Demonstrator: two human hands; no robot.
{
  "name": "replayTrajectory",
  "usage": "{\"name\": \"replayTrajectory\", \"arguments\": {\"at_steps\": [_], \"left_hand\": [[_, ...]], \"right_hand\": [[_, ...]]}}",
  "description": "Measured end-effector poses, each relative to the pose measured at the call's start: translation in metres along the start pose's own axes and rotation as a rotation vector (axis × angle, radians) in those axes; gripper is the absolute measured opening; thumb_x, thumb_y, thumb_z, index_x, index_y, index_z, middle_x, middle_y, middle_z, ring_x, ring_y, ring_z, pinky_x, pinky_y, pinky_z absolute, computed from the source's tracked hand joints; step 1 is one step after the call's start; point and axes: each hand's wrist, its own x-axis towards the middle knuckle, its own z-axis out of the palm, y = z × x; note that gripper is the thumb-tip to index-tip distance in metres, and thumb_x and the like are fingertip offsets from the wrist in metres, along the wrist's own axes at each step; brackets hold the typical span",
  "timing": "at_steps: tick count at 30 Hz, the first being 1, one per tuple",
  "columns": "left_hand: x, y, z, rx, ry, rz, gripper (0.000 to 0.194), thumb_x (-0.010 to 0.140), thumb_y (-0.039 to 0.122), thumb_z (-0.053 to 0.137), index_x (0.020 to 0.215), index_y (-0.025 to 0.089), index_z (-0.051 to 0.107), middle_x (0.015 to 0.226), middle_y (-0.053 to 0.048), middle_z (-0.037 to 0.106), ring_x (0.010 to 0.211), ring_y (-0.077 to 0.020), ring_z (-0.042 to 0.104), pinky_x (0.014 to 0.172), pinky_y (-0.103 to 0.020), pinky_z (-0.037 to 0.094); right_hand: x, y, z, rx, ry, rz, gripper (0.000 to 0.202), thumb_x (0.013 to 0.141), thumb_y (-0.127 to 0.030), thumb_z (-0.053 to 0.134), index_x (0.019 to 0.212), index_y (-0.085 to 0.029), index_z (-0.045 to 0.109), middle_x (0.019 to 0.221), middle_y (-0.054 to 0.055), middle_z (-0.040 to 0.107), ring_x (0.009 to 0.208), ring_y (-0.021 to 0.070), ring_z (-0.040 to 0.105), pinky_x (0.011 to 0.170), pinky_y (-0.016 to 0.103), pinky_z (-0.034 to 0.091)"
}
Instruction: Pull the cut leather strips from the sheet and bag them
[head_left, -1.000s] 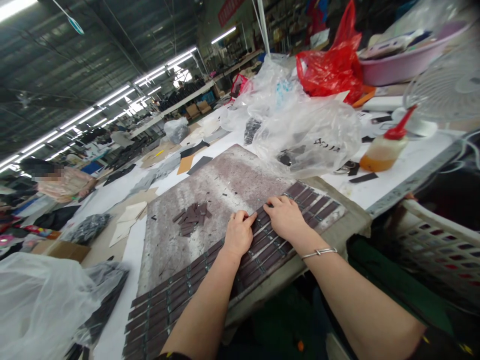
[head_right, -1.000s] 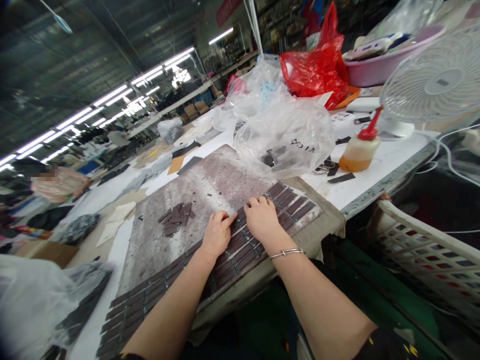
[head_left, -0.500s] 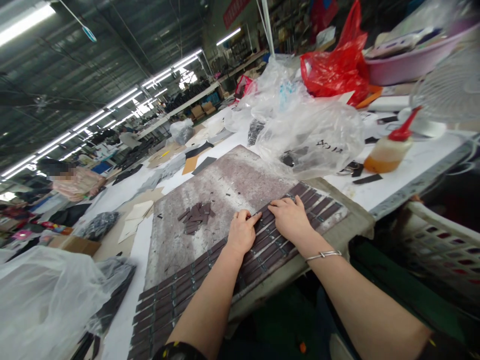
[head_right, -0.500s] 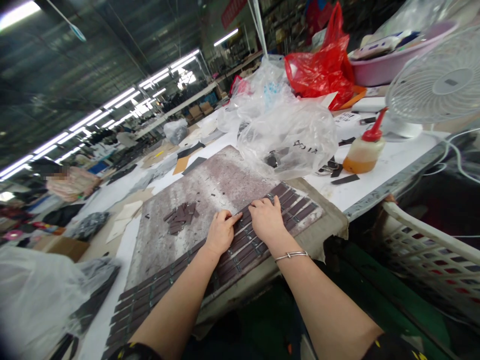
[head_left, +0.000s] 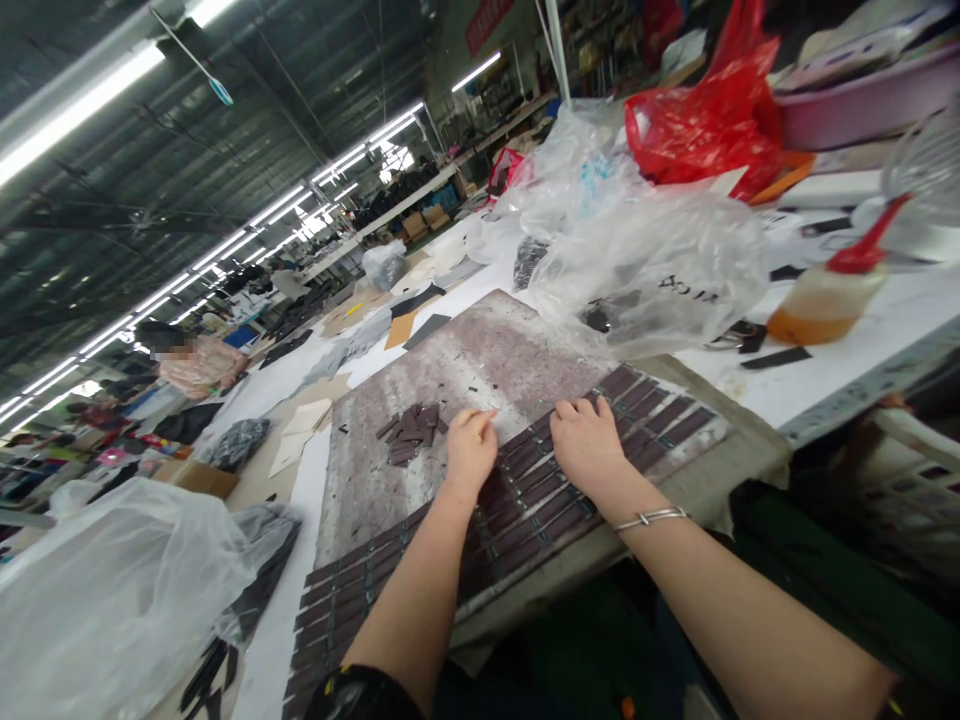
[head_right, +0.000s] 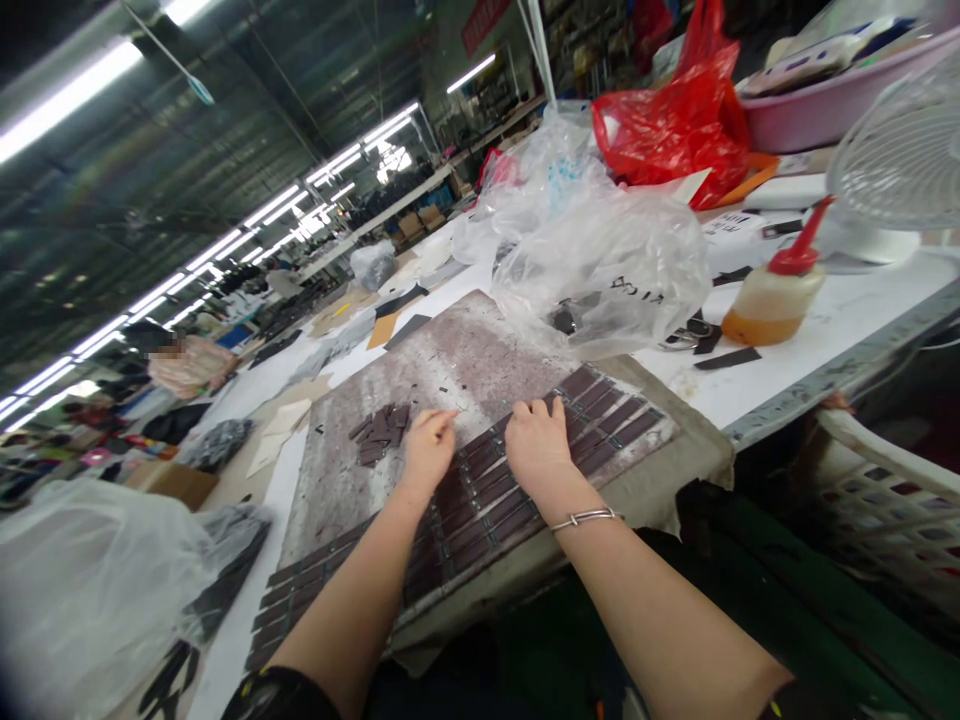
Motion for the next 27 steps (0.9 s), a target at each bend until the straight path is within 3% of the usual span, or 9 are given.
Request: {"name": "replayTrajectory", "arguments": {"at_steps": [2,4,9,15,19,22,27], "left_hand": [[0.012,-0.02,-0.015,0.194,0.041,-0.184,0.032,0.085,0.016,0.044,0.108,0.017,0.066,0.097,-0.007,0.062,0.089,-0.0166,0.058,0.085,-0.027,0.046],[0.023,-0.042,-0.029,0.408,-0.054,-0.325,0.035,0.085,0.025,0.046,0.115,0.017,0.062,0.104,-0.009,0.061,0.097,-0.0203,0.058,0.09,-0.031,0.044],[0.033,-0.079,-0.045,0.529,-0.189,-0.4,0.027,0.08,0.03,0.054,0.096,0.013,0.069,0.097,-0.015,0.064,0.102,-0.0286,0.057,0.091,-0.037,0.042],[0.033,-0.077,-0.035,0.529,-0.149,-0.449,0.025,0.08,0.03,0.053,0.099,0.02,0.067,0.105,-0.011,0.064,0.096,-0.0259,0.061,0.082,-0.034,0.046],[0.034,-0.071,-0.032,0.47,-0.106,-0.478,0.028,0.083,0.036,0.05,0.102,0.021,0.064,0.094,-0.006,0.069,0.092,-0.0232,0.063,0.081,-0.032,0.047],[0.034,-0.072,-0.033,0.428,-0.091,-0.505,0.034,0.082,0.033,0.052,0.111,0.018,0.061,0.096,-0.007,0.07,0.094,-0.0234,0.063,0.082,-0.032,0.047],[0.034,-0.073,-0.04,0.411,-0.047,-0.548,0.029,0.082,0.034,0.051,0.099,0.018,0.068,0.098,-0.01,0.068,0.102,-0.0266,0.059,0.087,-0.037,0.046]], "right_hand": [[0.0,0.0,-0.001,0.012,-0.005,0.003,0.028,0.083,-0.011,0.041,0.091,-0.013,0.068,0.098,0.014,0.06,0.097,0.0286,0.049,0.098,0.056,0.025],[0.0,0.0,-0.002,0.026,-0.011,0.019,0.028,0.083,-0.011,0.041,0.091,-0.013,0.069,0.097,0.013,0.06,0.097,0.0287,0.049,0.099,0.057,0.024],[0.002,0.001,-0.008,0.07,-0.042,0.041,0.029,0.083,-0.012,0.042,0.091,-0.014,0.069,0.098,0.013,0.06,0.097,0.0281,0.049,0.1,0.056,0.024],[0.005,0.006,-0.007,0.117,-0.041,0.059,0.031,0.083,-0.011,0.04,0.088,-0.015,0.07,0.1,0.012,0.06,0.099,0.0277,0.049,0.101,0.059,0.021],[0.006,0.015,-0.002,0.189,-0.027,0.064,0.03,0.081,-0.011,0.042,0.089,-0.019,0.069,0.102,0.011,0.062,0.099,0.026,0.049,0.101,0.06,0.017],[0.007,0.025,-0.004,0.249,0.004,0.118,0.033,0.081,-0.012,0.042,0.097,-0.023,0.068,0.101,0.009,0.064,0.1,0.0236,0.051,0.101,0.052,0.023],[0.011,0.039,-0.012,0.347,0.103,0.224,0.037,0.087,-0.016,0.038,0.113,-0.024,0.064,0.105,0.007,0.065,0.099,0.0212,0.053,0.09,0.034,0.038]]}}
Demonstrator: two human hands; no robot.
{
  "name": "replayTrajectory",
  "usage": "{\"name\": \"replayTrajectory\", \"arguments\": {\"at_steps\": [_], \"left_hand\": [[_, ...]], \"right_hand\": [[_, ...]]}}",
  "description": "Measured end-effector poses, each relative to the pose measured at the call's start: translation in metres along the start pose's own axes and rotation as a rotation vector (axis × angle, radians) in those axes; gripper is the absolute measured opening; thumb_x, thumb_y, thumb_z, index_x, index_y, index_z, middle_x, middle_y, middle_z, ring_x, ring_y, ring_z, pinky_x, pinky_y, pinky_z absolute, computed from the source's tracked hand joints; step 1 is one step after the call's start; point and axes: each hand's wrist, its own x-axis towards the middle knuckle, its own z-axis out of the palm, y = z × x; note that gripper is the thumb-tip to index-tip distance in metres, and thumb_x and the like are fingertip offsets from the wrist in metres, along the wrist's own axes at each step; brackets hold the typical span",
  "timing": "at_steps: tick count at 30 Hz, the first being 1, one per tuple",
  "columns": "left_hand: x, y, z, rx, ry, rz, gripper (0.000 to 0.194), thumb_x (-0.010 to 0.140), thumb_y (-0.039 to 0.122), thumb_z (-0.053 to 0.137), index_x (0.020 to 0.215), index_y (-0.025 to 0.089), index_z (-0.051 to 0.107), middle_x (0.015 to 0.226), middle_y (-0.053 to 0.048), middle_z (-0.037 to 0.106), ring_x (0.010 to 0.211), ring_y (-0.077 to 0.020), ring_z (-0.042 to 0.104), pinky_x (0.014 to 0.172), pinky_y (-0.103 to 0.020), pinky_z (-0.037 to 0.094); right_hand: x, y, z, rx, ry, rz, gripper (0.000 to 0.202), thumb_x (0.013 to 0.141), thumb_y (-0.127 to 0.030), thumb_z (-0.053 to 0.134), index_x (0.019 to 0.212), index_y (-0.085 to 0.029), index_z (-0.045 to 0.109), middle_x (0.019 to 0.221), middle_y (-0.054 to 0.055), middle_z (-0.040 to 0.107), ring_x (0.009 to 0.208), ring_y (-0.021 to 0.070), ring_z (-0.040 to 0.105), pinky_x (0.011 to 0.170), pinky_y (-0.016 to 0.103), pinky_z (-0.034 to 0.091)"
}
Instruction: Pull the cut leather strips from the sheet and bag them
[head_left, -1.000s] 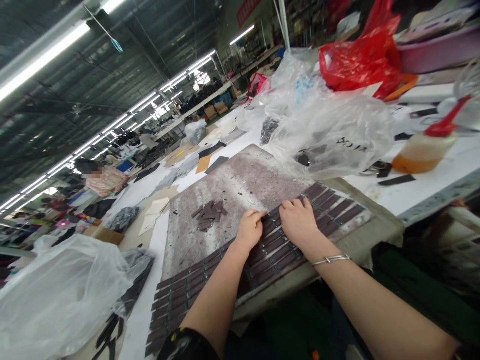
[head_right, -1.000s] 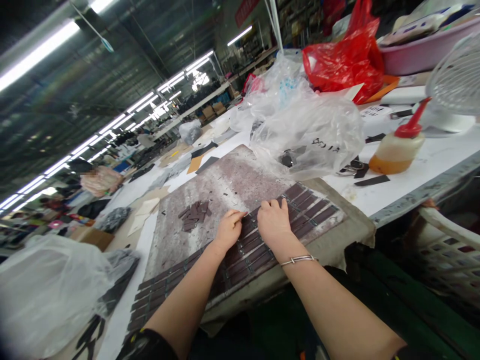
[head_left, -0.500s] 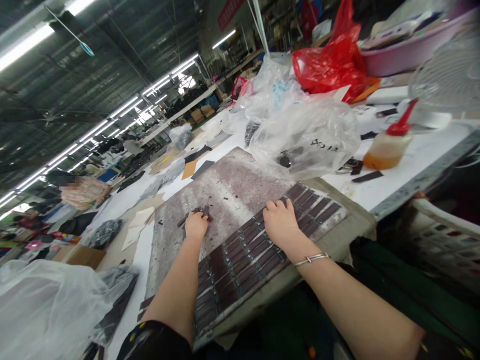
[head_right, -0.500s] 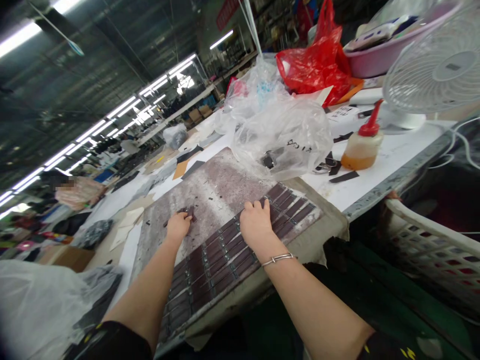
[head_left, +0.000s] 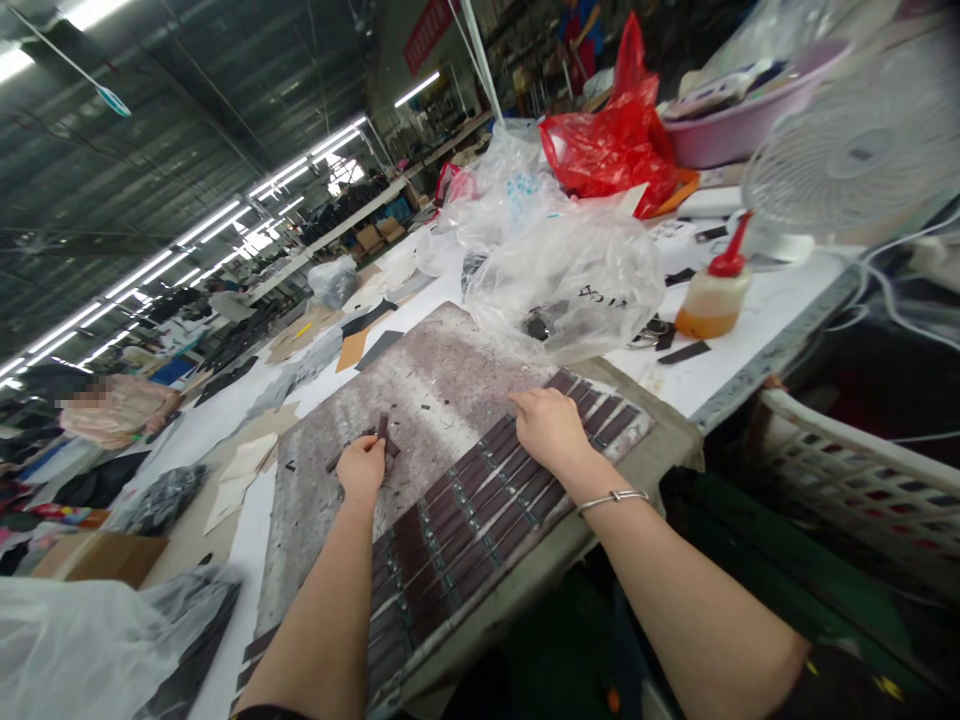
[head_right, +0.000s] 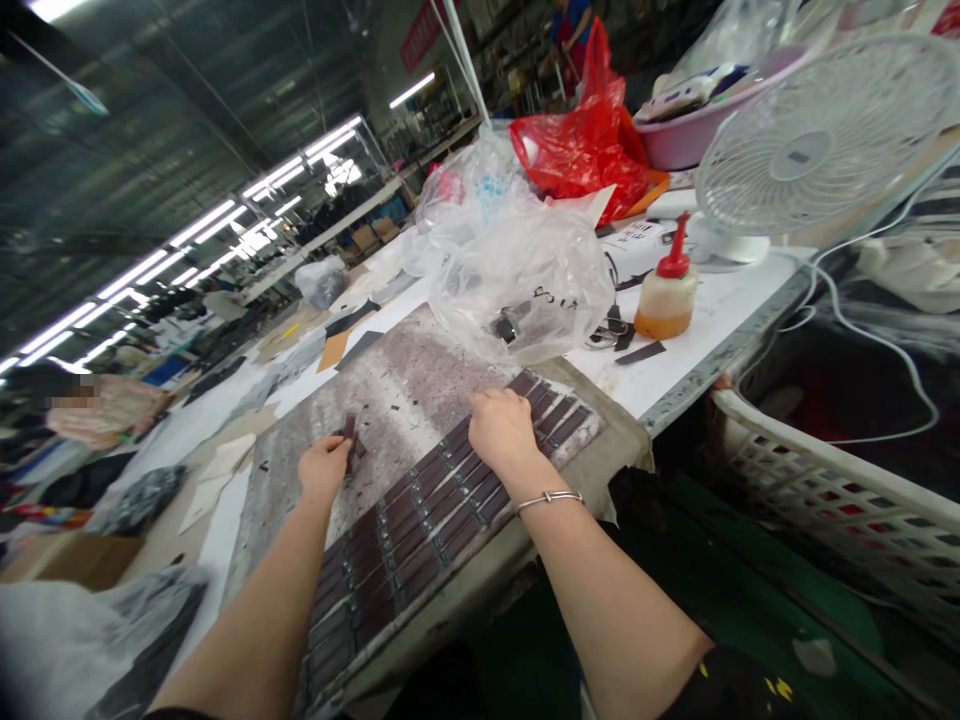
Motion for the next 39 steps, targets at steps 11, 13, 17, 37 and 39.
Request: {"name": "replayTrajectory", "arguments": {"at_steps": [11,13,17,37,39], "left_hand": [[-0.056,0.114,-0.013,-0.794,-0.428,0.472,0.016,0.077,0.03,0.056,0.083,0.016,0.062,0.07,0.0,0.065,0.068,-0.0152,0.063,0.069,-0.026,0.048],[-0.068,0.135,-0.009,-0.855,-0.507,0.53,0.015,0.077,0.029,0.056,0.081,0.016,0.062,0.068,0.0,0.064,0.065,-0.014,0.062,0.065,-0.025,0.048],[-0.077,0.148,0.004,-0.799,-0.309,0.588,0.018,0.082,0.023,0.053,0.092,0.016,0.066,0.084,-0.004,0.066,0.077,-0.015,0.061,0.074,-0.028,0.05],[-0.109,0.131,0.036,-0.268,0.02,0.904,0.037,0.082,0.008,0.045,0.11,0.019,0.066,0.101,-0.008,0.052,0.092,-0.0204,0.048,0.087,-0.036,0.046],[-0.109,0.131,0.035,-0.26,0.019,0.899,0.036,0.082,0.009,0.045,0.11,0.019,0.066,0.101,-0.009,0.052,0.092,-0.0206,0.048,0.087,-0.036,0.046]], "right_hand": [[0.016,0.004,0.011,0.78,0.051,0.059,0.046,0.083,-0.035,0.056,0.126,-0.019,0.053,0.099,0.003,0.066,0.072,0.0111,0.06,0.074,0.024,0.049],[0.018,0.007,0.01,0.802,0.064,0.033,0.034,0.083,-0.033,0.056,0.114,-0.021,0.062,0.091,0.001,0.068,0.072,0.0115,0.061,0.072,0.024,0.049],[0.023,0.022,0.006,0.71,0.168,0.104,0.02,0.082,-0.03,0.056,0.095,-0.02,0.068,0.077,-0.001,0.068,0.069,0.0127,0.061,0.071,0.025,0.048],[0.037,0.03,0.012,0.225,0.109,0.168,0.029,0.082,-0.024,0.057,0.109,-0.017,0.066,0.093,0.006,0.07,0.088,0.0171,0.063,0.085,0.026,0.044],[0.037,0.03,0.013,0.195,0.099,0.161,0.03,0.082,-0.025,0.057,0.109,-0.017,0.066,0.095,0.006,0.07,0.09,0.0175,0.063,0.086,0.026,0.043]]}}
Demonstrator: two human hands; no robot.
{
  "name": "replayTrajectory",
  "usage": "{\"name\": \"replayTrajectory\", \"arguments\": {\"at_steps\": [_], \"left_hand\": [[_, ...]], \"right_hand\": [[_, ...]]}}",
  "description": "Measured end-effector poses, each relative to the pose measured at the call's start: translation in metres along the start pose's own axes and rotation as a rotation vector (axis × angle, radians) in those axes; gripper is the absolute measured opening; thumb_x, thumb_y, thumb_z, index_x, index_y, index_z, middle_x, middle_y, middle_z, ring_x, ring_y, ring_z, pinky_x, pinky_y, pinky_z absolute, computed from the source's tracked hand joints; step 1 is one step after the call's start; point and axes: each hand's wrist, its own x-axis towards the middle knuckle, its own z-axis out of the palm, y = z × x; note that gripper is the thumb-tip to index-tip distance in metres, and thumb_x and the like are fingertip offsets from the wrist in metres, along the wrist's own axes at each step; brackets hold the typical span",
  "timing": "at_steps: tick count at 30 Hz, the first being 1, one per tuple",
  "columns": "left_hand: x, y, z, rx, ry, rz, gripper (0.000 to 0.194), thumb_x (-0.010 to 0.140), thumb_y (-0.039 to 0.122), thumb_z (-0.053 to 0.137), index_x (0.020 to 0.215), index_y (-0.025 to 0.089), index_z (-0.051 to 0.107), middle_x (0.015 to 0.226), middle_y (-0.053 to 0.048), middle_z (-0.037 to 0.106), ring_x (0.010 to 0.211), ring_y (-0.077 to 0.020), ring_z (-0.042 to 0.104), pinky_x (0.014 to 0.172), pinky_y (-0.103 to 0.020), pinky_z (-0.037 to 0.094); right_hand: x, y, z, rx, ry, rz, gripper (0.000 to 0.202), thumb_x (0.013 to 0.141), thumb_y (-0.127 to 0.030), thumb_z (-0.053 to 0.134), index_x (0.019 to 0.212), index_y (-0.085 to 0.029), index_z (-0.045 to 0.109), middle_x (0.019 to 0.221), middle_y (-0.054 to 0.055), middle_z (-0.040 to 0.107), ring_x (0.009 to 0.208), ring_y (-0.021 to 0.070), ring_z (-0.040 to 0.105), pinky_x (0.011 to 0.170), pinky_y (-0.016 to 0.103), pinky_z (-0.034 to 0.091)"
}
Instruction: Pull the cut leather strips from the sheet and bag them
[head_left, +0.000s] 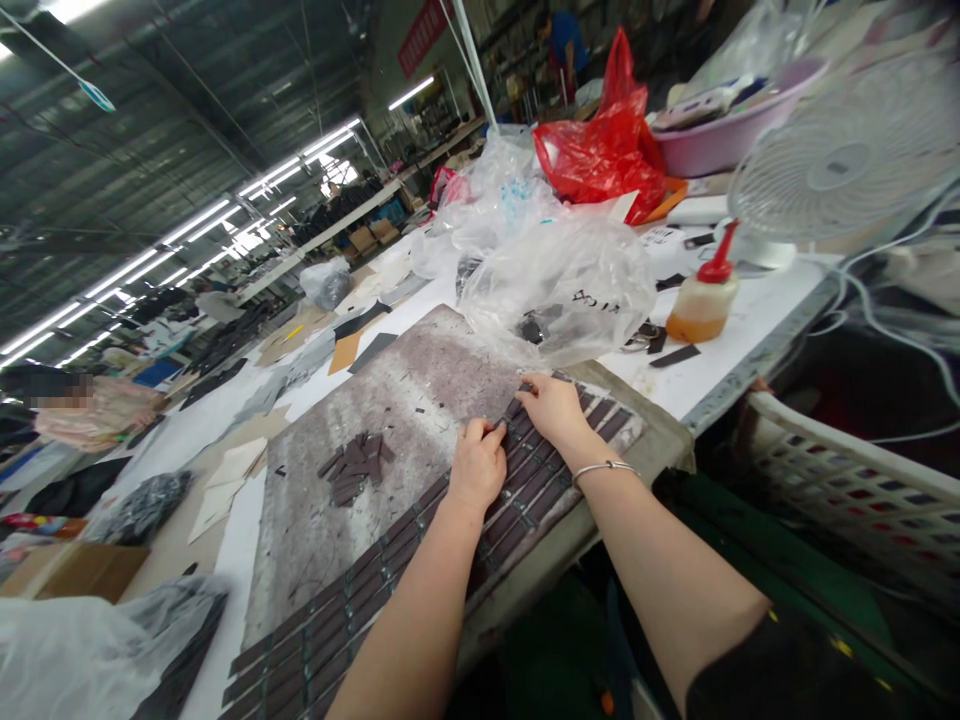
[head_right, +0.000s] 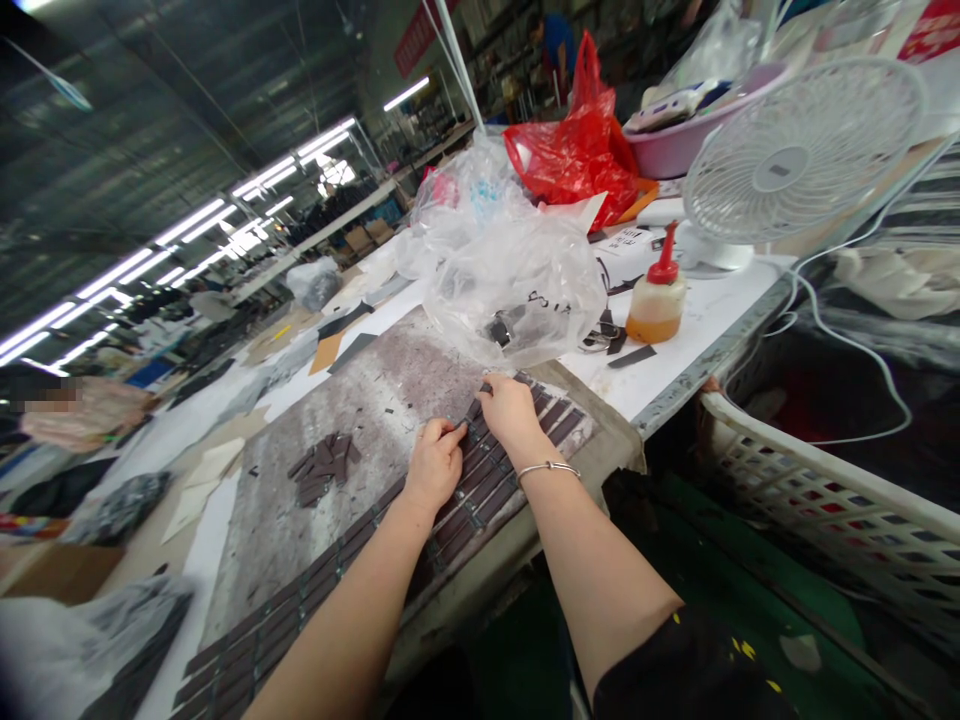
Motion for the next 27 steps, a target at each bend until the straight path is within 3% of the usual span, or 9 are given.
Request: {"name": "replayTrajectory", "arguments": {"at_steps": [27], "left_hand": [[-0.0002,0.004,-0.0022,0.028,-0.035,-0.03,0.043,0.079,0.006,0.043,0.118,0.014,0.057,0.108,-0.011,0.052,0.098,-0.0239,0.048,0.092,-0.039,0.043]], "right_hand": [[0.0009,-0.0016,0.0056,-0.151,-0.05,-0.048,0.023,0.085,-0.026,0.051,0.098,-0.019,0.068,0.091,0.006,0.07,0.089,0.0182,0.062,0.081,0.026,0.043]]}}
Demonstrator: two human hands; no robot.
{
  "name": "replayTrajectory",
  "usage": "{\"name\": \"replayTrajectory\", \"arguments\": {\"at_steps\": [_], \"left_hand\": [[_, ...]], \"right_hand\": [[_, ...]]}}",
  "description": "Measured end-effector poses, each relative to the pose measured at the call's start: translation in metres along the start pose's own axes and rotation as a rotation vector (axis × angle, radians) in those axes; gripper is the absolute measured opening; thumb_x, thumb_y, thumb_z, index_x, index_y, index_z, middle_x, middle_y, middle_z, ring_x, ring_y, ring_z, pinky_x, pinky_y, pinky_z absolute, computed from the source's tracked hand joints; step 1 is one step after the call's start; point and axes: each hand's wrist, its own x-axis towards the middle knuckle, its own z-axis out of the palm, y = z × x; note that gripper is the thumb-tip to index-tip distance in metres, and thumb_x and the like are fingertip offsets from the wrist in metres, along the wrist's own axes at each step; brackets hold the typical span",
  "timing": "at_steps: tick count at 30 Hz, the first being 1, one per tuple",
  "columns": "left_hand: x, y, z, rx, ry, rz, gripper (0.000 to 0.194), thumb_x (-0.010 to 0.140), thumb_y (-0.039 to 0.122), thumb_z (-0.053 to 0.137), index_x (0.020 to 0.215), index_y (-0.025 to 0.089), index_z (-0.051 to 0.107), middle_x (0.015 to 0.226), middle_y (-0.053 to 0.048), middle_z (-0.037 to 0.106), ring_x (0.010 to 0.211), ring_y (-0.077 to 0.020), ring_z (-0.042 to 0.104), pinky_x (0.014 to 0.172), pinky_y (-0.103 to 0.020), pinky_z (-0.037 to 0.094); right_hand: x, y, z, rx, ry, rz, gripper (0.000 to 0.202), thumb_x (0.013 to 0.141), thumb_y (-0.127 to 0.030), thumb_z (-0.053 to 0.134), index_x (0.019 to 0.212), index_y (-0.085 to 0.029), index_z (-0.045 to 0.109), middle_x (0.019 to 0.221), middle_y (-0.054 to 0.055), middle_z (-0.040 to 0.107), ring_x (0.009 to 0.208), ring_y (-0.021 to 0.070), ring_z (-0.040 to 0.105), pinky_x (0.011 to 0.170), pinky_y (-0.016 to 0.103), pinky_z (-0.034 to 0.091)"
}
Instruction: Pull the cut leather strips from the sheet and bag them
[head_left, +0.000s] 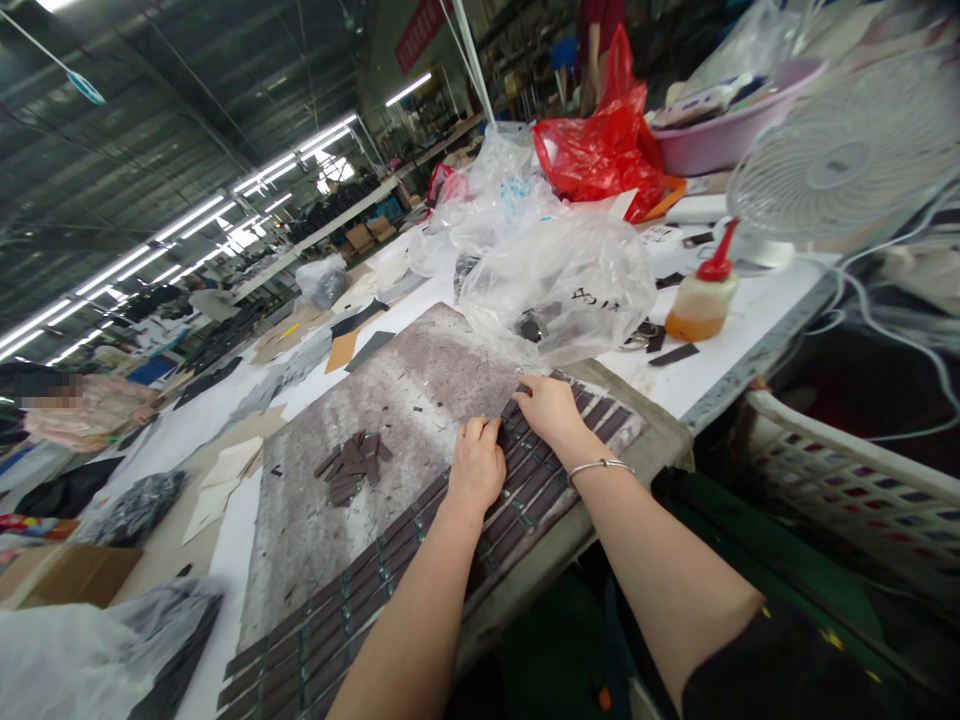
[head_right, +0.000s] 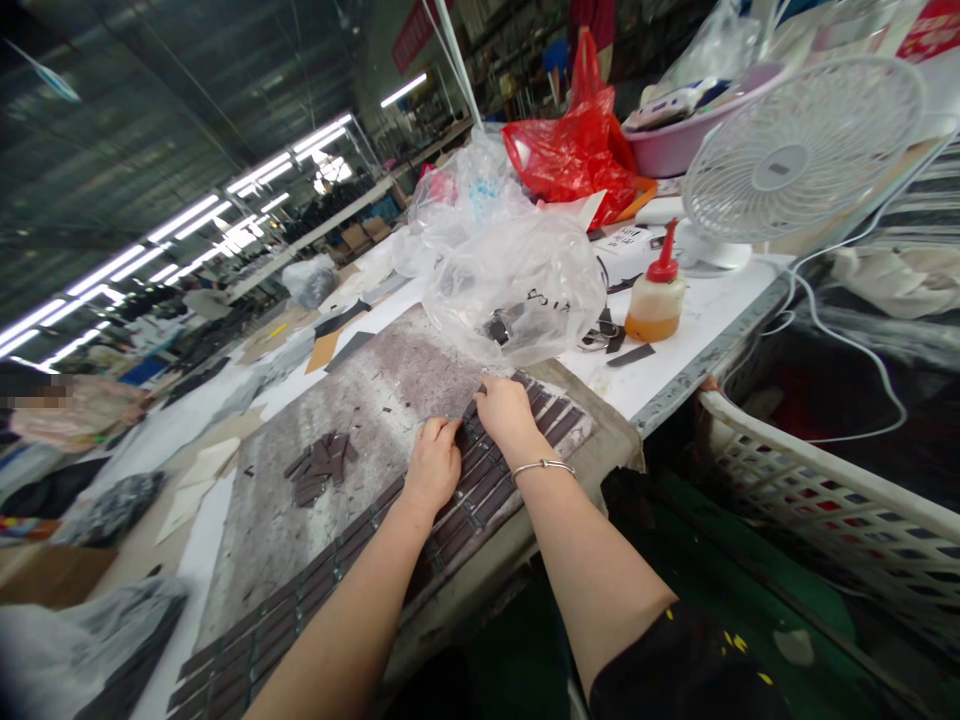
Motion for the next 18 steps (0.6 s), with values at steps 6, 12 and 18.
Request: {"name": "replayTrajectory", "arguments": {"at_steps": [6,12,18], "left_hand": [[0.0,0.001,0.0,0.023,-0.025,-0.007,0.045,0.08,0.006,0.041,0.123,0.013,0.054,0.109,-0.01,0.051,0.097,-0.0233,0.046,0.093,-0.037,0.042],[0.003,0.002,-0.001,0.071,-0.07,-0.01,0.049,0.081,0.009,0.041,0.127,0.02,0.054,0.105,-0.008,0.048,0.094,-0.0223,0.045,0.09,-0.036,0.043],[0.004,0.002,-0.001,0.048,-0.093,-0.035,0.049,0.081,0.011,0.043,0.127,0.022,0.053,0.105,-0.008,0.046,0.095,-0.0214,0.045,0.091,-0.036,0.042]], "right_hand": [[-0.001,-0.002,-0.001,-0.034,0.012,-0.005,0.021,0.084,-0.025,0.051,0.095,-0.018,0.067,0.091,0.007,0.07,0.088,0.0195,0.062,0.079,0.026,0.042],[-0.005,-0.005,-0.004,-0.099,-0.015,-0.047,0.019,0.087,-0.021,0.049,0.094,-0.015,0.065,0.092,0.01,0.067,0.088,0.0198,0.06,0.078,0.026,0.041],[-0.01,0.0,-0.001,-0.195,0.0,-0.093,0.027,0.086,-0.025,0.052,0.11,-0.017,0.062,0.097,0.01,0.062,0.09,0.0217,0.057,0.077,0.028,0.042]]}}
